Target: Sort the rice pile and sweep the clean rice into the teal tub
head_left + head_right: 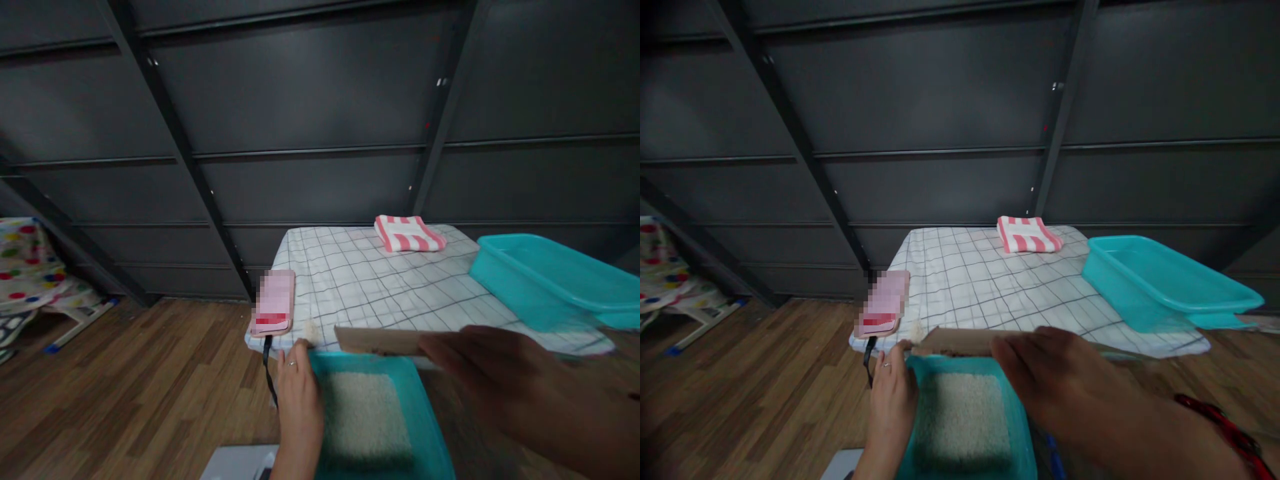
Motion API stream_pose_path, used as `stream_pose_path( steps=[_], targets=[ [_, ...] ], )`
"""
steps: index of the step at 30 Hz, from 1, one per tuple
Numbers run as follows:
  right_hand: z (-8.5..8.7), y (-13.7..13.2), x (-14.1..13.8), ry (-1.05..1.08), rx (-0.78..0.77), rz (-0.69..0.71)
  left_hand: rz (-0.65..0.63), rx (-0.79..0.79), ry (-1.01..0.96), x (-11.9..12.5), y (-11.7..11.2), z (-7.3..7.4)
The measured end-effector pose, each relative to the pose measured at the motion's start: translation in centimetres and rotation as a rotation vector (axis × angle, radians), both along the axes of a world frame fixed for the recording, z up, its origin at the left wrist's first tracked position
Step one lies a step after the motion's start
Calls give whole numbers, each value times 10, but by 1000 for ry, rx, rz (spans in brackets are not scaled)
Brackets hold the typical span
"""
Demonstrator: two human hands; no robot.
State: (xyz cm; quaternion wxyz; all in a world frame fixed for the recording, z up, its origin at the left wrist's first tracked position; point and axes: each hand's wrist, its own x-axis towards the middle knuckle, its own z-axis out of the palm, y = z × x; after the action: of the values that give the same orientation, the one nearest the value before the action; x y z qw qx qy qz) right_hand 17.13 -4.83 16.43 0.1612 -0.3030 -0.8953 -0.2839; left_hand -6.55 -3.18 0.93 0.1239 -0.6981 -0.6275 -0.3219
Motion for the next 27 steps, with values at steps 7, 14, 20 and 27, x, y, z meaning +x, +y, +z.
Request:
stream_pose_path(
  steps=[7, 14, 20, 27],
  targets=[
    [-9, 50, -16, -25, -95, 87, 40, 48, 20, 4, 2, 6],
    [6, 41, 2, 34, -300, 129, 40, 9, 12, 3, 1, 5],
    [-1, 67, 4, 32, -197, 98, 56, -8, -22, 3, 2, 3],
    [3, 33, 4, 118, -297, 138, 20, -48, -10, -1, 2, -2]
  ],
)
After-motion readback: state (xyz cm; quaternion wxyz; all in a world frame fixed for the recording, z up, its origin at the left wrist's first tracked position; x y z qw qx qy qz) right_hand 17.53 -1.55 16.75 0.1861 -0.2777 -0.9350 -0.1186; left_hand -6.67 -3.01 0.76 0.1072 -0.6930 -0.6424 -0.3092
